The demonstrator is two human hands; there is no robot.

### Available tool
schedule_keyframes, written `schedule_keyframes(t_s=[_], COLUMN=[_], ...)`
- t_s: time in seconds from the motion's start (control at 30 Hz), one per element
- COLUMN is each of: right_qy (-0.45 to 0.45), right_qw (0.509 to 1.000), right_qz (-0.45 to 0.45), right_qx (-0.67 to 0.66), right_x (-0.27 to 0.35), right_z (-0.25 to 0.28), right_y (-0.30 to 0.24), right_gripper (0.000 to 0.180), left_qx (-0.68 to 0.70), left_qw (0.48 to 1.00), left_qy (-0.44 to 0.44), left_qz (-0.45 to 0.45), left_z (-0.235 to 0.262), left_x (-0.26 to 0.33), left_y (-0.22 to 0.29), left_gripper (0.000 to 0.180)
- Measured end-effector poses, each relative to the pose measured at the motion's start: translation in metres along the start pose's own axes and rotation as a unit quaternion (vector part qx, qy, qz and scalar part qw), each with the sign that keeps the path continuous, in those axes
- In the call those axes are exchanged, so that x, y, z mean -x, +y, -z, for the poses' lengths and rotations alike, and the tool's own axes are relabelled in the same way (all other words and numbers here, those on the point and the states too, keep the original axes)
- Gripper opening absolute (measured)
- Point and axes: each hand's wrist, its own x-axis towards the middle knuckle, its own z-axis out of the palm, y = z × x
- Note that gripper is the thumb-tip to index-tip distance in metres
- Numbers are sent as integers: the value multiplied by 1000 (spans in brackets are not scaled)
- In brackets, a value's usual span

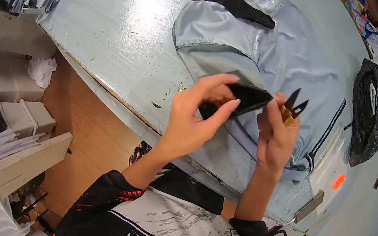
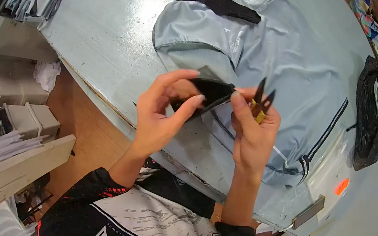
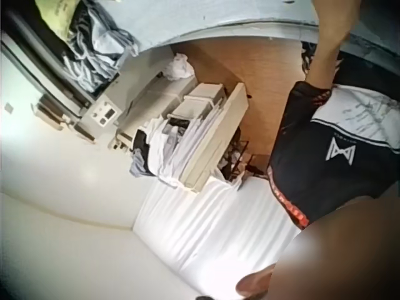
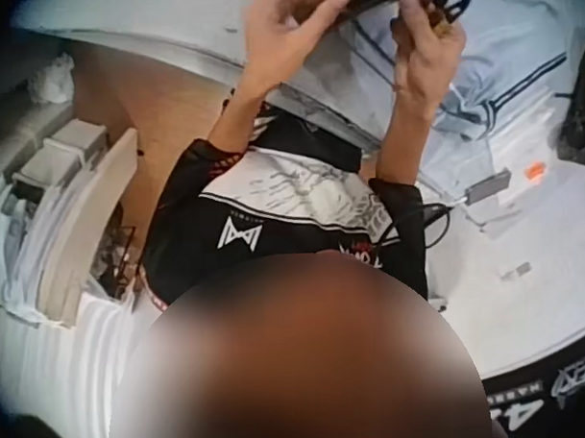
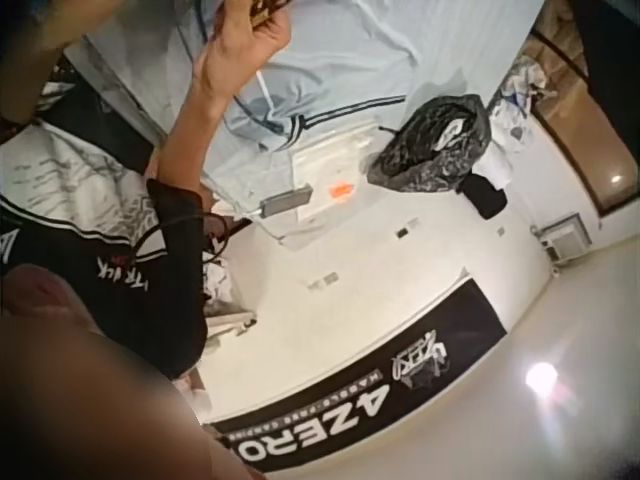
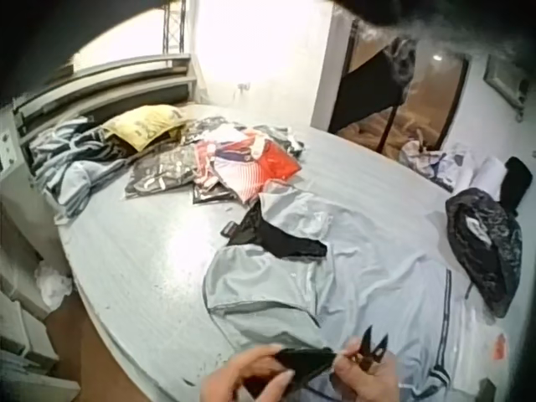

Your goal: Trimming loose threads from jerseys and inspecting them on a workbench.

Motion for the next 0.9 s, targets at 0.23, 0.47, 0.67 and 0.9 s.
schedule_keyframes(t_s=[0.23,0.47,0.67,0.9], right_qy=[-56,-88,-64,-1], right_qw=[996,994,985,993], right_qz=[-71,-64,67,96], right_qx=[18,7,145,62], right_x=[-6,-2,20,12], right_z=[-5,-3,-34,-28], right_y=[-21,-41,-20,-25], right_gripper=[10,17,28,39], left_qx=[-354,-194,-317,-247], left_qw=[879,956,915,946], left_qy=[-161,-151,-147,-171], left_qz=[-277,-158,-201,-119], left_z=[9,4,-9,-16], left_x=[-48,-58,-50,-57], left_y=[36,59,71,80], left_gripper=[26,18,10,15])
